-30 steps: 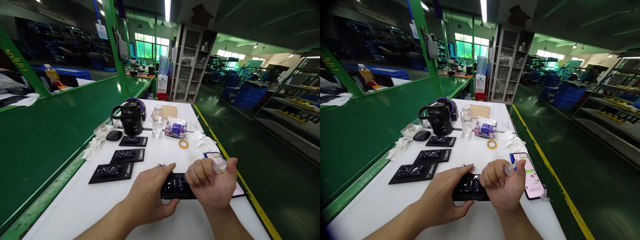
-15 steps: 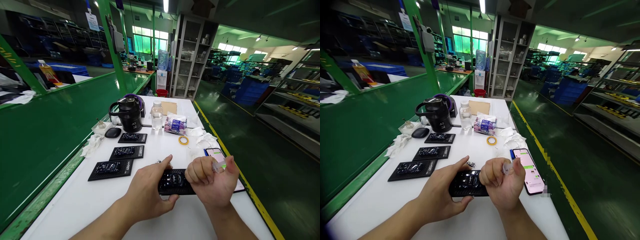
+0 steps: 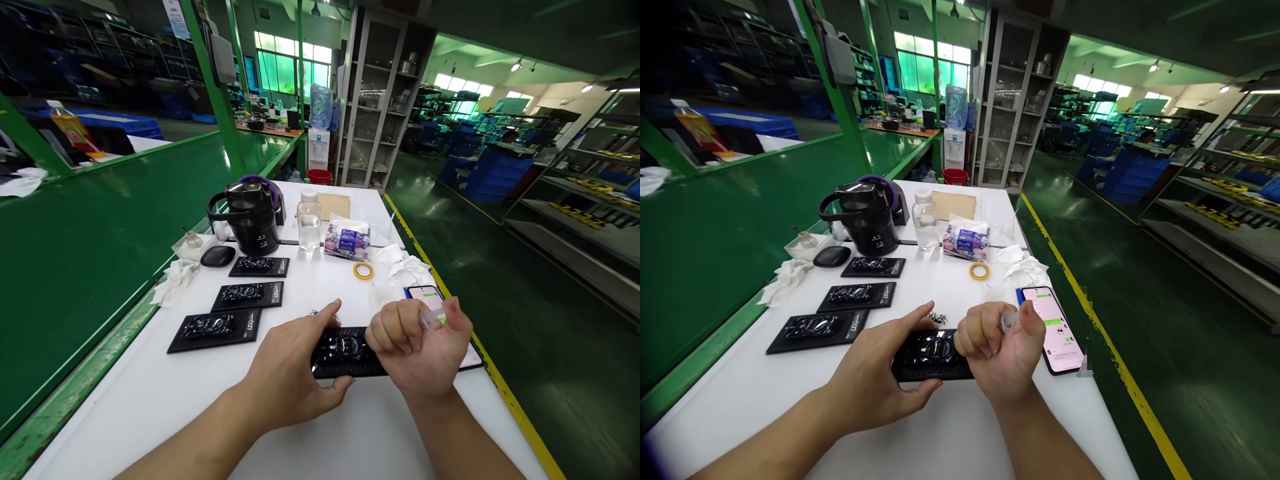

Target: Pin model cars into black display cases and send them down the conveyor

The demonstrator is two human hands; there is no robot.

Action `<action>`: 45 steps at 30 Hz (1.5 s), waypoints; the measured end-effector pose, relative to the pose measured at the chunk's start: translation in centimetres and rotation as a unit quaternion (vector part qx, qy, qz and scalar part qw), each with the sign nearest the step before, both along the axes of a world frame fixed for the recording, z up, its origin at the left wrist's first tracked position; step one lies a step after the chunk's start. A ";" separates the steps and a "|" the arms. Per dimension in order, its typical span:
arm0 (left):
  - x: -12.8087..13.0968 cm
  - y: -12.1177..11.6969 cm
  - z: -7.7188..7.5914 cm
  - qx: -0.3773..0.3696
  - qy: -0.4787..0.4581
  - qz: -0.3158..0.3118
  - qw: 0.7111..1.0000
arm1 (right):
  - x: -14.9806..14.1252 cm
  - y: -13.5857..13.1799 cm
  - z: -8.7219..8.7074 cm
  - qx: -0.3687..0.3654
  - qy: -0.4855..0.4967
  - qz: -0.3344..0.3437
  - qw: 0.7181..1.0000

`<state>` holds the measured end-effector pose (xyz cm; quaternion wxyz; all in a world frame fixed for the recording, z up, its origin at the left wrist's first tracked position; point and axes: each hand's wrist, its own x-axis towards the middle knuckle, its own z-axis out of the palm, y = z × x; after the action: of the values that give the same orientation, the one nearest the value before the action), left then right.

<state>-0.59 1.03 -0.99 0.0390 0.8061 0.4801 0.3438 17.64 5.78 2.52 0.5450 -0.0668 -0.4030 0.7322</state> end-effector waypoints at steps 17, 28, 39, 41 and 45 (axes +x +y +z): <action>0.1 0.2 -0.2 0.002 0.014 0.007 1.000 | -0.1 0.4 -0.4 0.002 -0.033 -0.001 0.999; 0.2 0.0 1.0 -0.123 0.104 0.016 0.987 | 2.2 4.8 -1.8 -0.027 -0.114 -0.256 0.960; 3.5 -2.6 1.9 -0.199 0.221 -0.128 0.946 | 1.5 9.7 -5.8 -0.028 -0.216 -0.293 0.931; 3.1 -2.9 2.3 -0.207 0.243 -0.130 0.939 | 1.0 9.9 -6.4 -0.023 -0.258 -0.282 0.924; -1.1 -3.0 4.5 -0.211 0.208 -0.129 0.947 | 0.5 9.7 -7.1 -0.007 -0.324 -0.269 0.907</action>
<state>-1.70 -1.92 3.55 0.1513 0.8880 0.4311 0.0520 18.10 15.48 -4.56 0.5599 -0.4099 -0.5193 0.4988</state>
